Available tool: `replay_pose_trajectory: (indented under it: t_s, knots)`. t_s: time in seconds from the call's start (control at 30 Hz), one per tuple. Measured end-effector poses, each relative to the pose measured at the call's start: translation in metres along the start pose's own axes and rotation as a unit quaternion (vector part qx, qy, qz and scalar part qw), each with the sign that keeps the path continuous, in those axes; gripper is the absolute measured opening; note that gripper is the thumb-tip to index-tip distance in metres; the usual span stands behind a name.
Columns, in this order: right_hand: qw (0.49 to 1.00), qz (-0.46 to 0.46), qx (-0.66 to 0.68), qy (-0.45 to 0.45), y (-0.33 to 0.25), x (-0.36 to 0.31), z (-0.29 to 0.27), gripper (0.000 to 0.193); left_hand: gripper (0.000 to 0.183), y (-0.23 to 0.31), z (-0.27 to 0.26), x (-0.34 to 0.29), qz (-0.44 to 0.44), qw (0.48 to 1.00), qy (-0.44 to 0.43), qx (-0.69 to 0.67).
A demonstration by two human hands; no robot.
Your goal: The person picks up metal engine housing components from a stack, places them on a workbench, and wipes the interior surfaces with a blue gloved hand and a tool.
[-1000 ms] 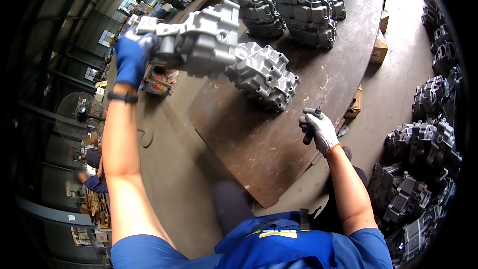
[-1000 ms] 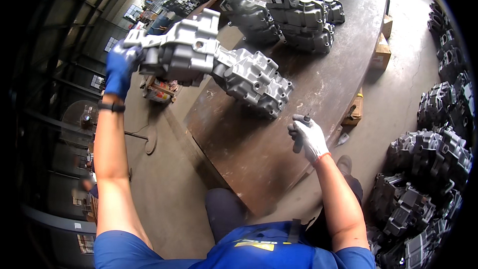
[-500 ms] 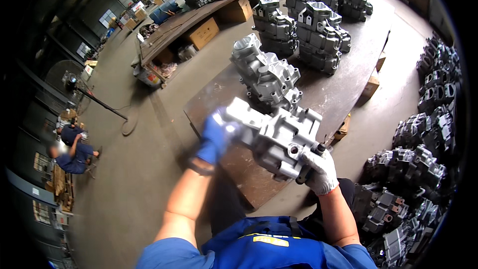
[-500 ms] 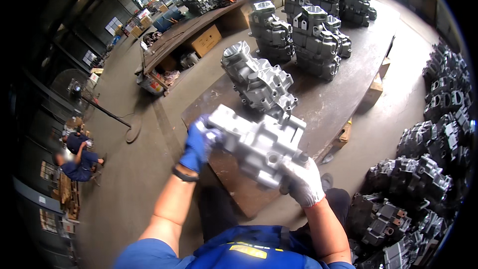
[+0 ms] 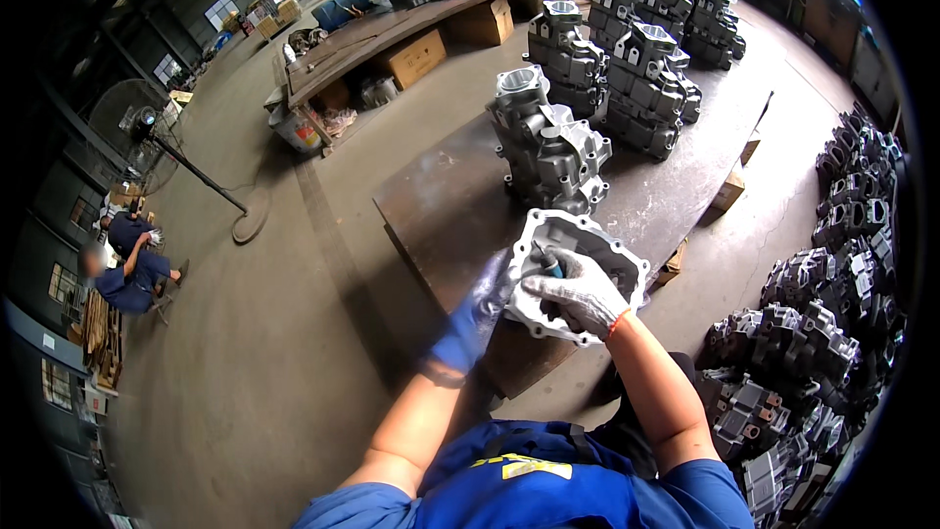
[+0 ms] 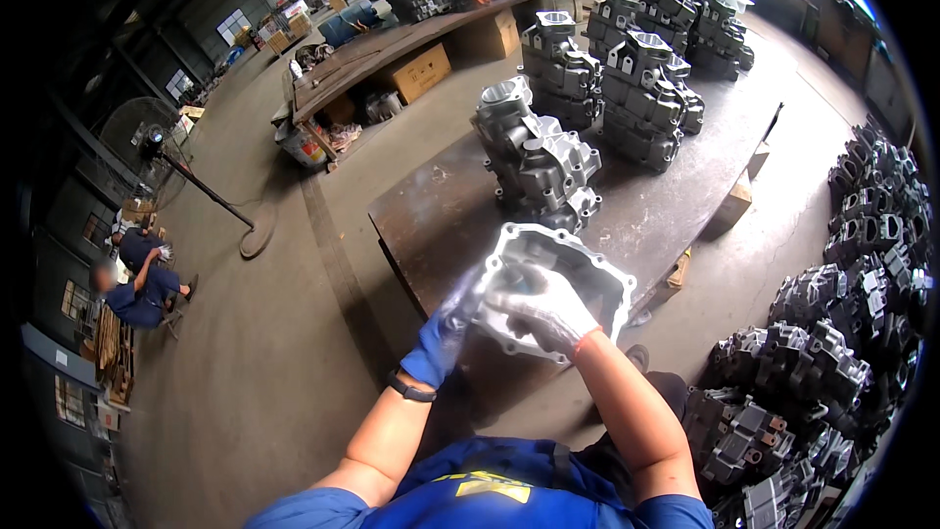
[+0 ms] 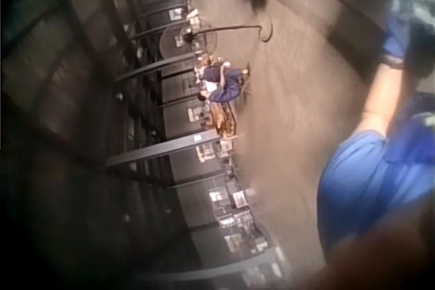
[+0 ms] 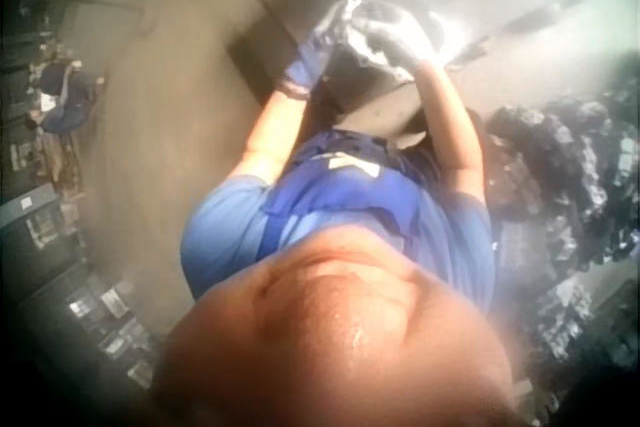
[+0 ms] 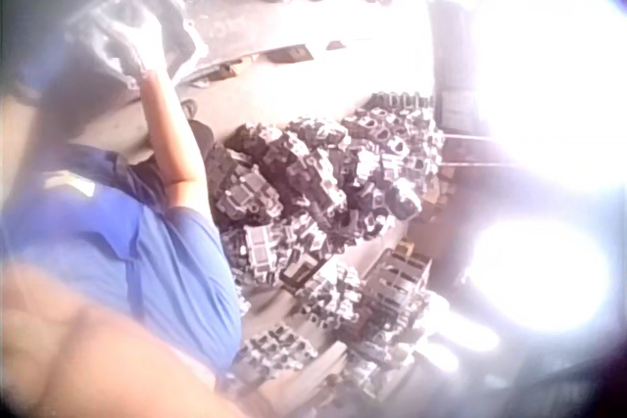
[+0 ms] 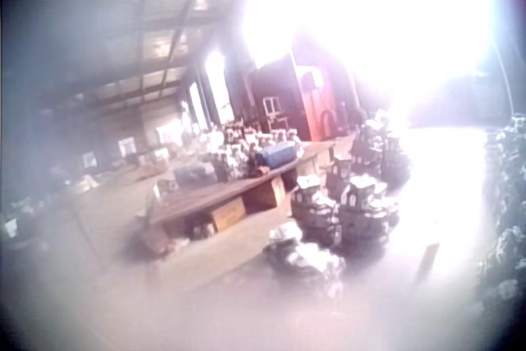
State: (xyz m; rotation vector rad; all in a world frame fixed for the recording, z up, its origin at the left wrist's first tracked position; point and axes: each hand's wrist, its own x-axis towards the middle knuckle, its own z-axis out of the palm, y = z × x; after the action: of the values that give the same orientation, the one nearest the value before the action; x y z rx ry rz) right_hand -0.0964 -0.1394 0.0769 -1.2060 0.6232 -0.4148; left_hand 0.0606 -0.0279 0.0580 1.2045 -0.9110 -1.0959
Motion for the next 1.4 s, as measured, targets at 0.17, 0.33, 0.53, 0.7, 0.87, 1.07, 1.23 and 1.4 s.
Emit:
replay_pose_trajectory:
  t_s: [0.17, 0.33, 0.53, 0.7, 0.87, 1.07, 1.23, 1.4]
  knots:
    - [0.978, -0.049, -0.073, 0.189, -0.009, -0.038, -0.029, 0.046, 0.051, -0.06, -0.044, 0.015, -0.079, 0.98, 0.176, -0.05]
    - [0.958, 0.007, 0.013, 0.287, 0.038, -0.088, -0.082, 0.04, 0.029, -0.075, -0.074, 0.037, -0.062, 0.986, 0.149, -0.047]
    - [0.954, 0.024, 0.083, 0.285, 0.088, -0.104, -0.091, 0.032, 0.064, -0.084, -0.09, 0.06, 0.162, 0.882, 0.164, 0.411]
    - [0.95, 0.061, -0.086, 0.295, 0.087, -0.092, -0.071, 0.027, 0.097, -0.029, -0.001, 0.007, 0.189, 0.732, -0.008, 0.654]
    - [0.915, -0.011, -0.259, 0.309, 0.117, -0.069, -0.09, 0.037, 0.034, -0.042, 0.025, 0.009, 0.077, 0.695, -0.045, 0.714]
    - [0.828, -0.116, -0.438, 0.33, 0.113, -0.058, -0.081, 0.027, 0.024, -0.057, 0.013, -0.001, 0.125, 0.694, -0.04, 0.708]
    - [0.814, -0.102, -0.463, 0.337, 0.111, -0.045, -0.086, 0.024, 0.024, -0.059, 0.015, -0.001, 0.154, 0.697, -0.053, 0.698]
    - [0.799, -0.117, -0.497, 0.319, 0.1, -0.037, -0.086, 0.023, 0.027, -0.06, 0.012, 0.001, 0.145, 0.687, -0.045, 0.71]
